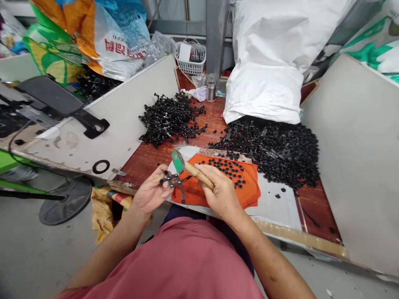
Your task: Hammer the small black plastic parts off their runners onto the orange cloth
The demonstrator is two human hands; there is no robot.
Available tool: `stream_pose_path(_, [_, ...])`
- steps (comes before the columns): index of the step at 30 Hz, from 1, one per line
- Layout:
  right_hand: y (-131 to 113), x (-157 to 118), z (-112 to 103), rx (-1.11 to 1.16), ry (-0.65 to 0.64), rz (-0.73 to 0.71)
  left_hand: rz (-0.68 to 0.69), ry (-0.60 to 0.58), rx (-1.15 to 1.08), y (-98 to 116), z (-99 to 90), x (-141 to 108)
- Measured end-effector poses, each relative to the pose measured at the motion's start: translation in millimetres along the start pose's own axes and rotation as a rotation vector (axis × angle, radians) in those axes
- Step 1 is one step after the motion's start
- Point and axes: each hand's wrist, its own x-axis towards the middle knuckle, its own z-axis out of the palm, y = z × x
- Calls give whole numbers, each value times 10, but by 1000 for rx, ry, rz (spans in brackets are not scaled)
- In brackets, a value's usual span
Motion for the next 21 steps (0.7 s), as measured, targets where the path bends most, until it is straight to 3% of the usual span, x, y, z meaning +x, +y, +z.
stream_pose_path(4, [96,-97,-84,139,-74,150,-125,-42,59,-233,236,87])
stream_pose_path(8, [142,-276,-140,173,-52,267,-131,-38,253,-263,243,136])
stream_pose_path(12, [166,-338,-184,194,-40,413,153,13,911,-74,233,125])
stream_pose_path(15, [177,-316,-172,251,-104,494,233,-181,1245,50,337,65])
stream_pose_path(17, [176,-303,-131,304,-153,525,160,-309,1298,35,419,29])
stream_pose_path(21, [169,-319,-37,372,-140,508,-25,-357,1093,-112,431,53])
